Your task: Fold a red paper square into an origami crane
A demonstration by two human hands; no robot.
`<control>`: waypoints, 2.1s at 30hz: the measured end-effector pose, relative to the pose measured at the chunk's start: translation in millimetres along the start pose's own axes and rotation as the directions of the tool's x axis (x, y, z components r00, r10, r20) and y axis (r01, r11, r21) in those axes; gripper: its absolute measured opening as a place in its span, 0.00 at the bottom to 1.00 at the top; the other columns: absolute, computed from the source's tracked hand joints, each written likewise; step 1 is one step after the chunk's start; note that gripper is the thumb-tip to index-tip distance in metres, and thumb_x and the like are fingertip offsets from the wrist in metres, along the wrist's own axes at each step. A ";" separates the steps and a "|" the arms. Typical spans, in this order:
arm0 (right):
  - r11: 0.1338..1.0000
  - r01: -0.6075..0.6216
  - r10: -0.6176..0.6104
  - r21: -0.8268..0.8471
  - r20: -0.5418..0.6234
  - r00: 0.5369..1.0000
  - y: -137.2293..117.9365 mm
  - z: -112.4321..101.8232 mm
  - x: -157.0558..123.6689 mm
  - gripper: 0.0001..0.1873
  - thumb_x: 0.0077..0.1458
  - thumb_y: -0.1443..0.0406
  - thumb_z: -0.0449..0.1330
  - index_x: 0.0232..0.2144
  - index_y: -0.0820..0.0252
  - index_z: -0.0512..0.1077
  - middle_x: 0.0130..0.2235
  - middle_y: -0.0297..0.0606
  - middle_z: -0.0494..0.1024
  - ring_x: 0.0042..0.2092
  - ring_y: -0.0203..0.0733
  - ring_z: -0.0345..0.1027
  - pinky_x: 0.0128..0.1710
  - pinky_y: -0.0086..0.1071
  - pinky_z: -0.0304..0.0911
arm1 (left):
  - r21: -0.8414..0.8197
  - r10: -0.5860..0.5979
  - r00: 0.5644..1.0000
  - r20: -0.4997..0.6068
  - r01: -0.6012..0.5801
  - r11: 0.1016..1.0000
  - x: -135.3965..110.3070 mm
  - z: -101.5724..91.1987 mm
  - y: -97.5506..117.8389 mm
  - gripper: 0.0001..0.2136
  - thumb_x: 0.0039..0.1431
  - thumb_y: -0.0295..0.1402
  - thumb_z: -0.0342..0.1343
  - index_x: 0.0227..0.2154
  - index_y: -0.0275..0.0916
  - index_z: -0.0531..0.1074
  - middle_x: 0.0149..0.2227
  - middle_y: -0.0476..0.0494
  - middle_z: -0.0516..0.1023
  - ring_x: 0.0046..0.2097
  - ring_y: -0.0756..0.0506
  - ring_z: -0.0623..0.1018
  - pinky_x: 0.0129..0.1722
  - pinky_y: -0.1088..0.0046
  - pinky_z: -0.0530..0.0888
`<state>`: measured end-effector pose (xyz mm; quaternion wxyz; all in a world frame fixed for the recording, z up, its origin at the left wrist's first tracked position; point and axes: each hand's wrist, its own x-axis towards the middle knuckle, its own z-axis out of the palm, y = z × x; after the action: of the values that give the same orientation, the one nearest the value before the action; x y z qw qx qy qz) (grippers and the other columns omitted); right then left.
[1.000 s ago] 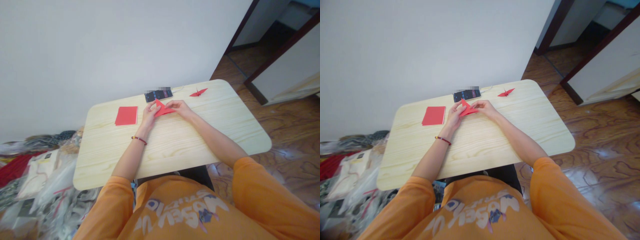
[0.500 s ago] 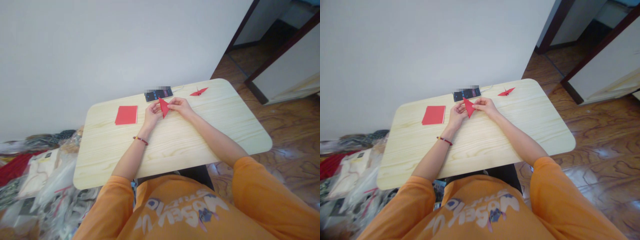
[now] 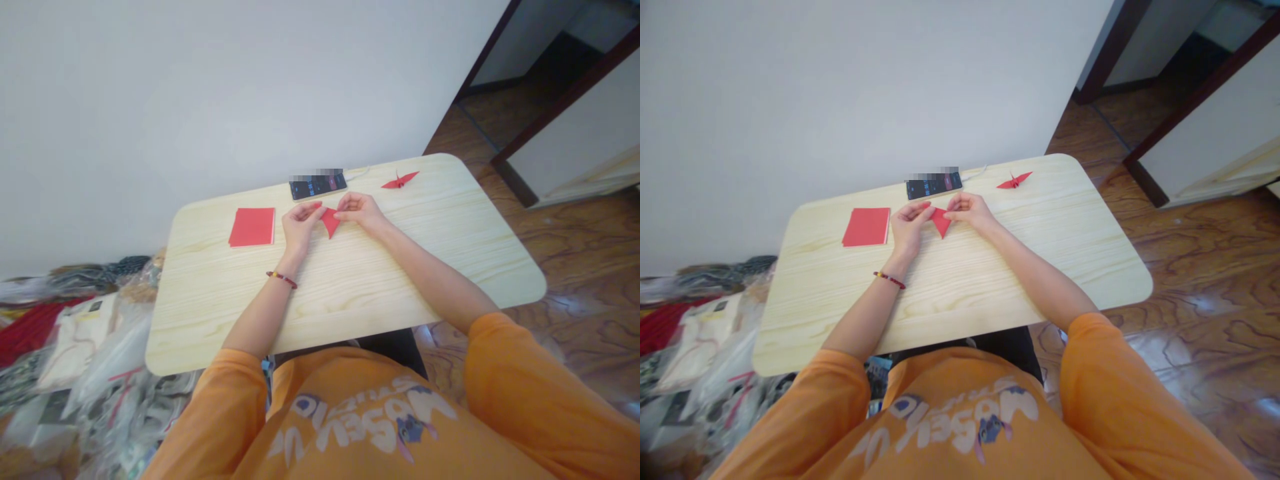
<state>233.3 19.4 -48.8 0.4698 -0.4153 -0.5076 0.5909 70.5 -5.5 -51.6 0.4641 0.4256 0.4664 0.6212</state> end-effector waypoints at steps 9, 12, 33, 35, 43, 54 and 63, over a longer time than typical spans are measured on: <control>1.000 -0.021 0.022 -0.015 0.034 0.999 -3.6 1.9 -4.5 0.18 0.30 0.56 0.74 0.24 0.60 0.78 0.29 0.36 0.80 0.34 0.40 0.72 0.42 0.35 0.66 | -0.034 -0.026 0.999 -0.022 0.025 0.999 -1.3 0.9 0.6 0.12 0.38 0.36 0.71 0.27 0.37 0.79 0.30 0.44 0.81 0.35 0.46 0.80 0.43 0.66 0.77; 1.000 -0.025 0.025 -0.005 0.025 0.999 -1.7 0.5 -4.0 0.16 0.31 0.57 0.74 0.24 0.60 0.79 0.29 0.36 0.81 0.34 0.39 0.72 0.41 0.34 0.66 | -0.054 -0.021 1.000 -0.014 0.021 0.998 -1.3 0.9 -0.7 0.14 0.37 0.39 0.71 0.27 0.37 0.79 0.30 0.45 0.81 0.34 0.47 0.80 0.41 0.67 0.77; 0.998 -0.059 0.059 0.001 0.011 0.998 -1.4 -1.4 -3.9 0.17 0.29 0.57 0.74 0.24 0.60 0.79 0.29 0.37 0.81 0.34 0.39 0.73 0.42 0.34 0.67 | -0.085 -0.028 1.000 -0.010 0.027 0.996 -2.1 1.2 -0.7 0.14 0.36 0.39 0.71 0.26 0.37 0.79 0.30 0.44 0.81 0.34 0.46 0.80 0.40 0.67 0.77; 0.999 -0.052 0.052 0.006 0.008 0.999 -0.6 -1.5 -3.7 0.17 0.29 0.58 0.74 0.24 0.60 0.79 0.29 0.36 0.81 0.33 0.39 0.73 0.42 0.34 0.66 | -0.088 -0.027 1.000 -0.014 0.026 0.996 -1.8 1.4 -1.0 0.14 0.36 0.39 0.71 0.26 0.37 0.79 0.30 0.44 0.81 0.33 0.47 0.80 0.40 0.67 0.77; 0.999 -0.043 0.043 -0.012 0.005 0.999 0.6 -2.1 -3.4 0.16 0.31 0.58 0.74 0.24 0.60 0.79 0.30 0.37 0.81 0.34 0.40 0.74 0.42 0.35 0.67 | -0.075 -0.046 0.999 -0.023 0.045 0.996 -1.2 1.4 -1.8 0.14 0.37 0.39 0.71 0.26 0.37 0.78 0.30 0.44 0.81 0.35 0.45 0.80 0.41 0.65 0.77; 0.999 -0.050 0.050 -0.008 0.012 0.999 -1.5 -1.3 -4.4 0.17 0.30 0.57 0.74 0.24 0.60 0.79 0.29 0.36 0.81 0.34 0.40 0.73 0.41 0.35 0.67 | -0.089 -0.038 0.999 -0.020 0.036 0.995 -2.1 2.2 0.9 0.14 0.35 0.39 0.72 0.24 0.38 0.78 0.29 0.46 0.81 0.32 0.48 0.80 0.38 0.69 0.77; 0.999 -0.037 0.037 0.013 0.018 0.999 3.9 -3.7 0.2 0.14 0.33 0.59 0.73 0.24 0.60 0.78 0.27 0.34 0.80 0.31 0.36 0.71 0.38 0.32 0.65 | -0.106 -0.074 0.991 -0.109 0.063 0.992 -3.0 4.2 -0.5 0.11 0.39 0.35 0.70 0.26 0.37 0.78 0.30 0.44 0.81 0.35 0.46 0.80 0.41 0.67 0.76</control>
<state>236.4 20.2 -53.2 0.4572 -0.4163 -0.4998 0.6065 75.2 -7.5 -51.5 0.4794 0.3493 0.4736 0.6510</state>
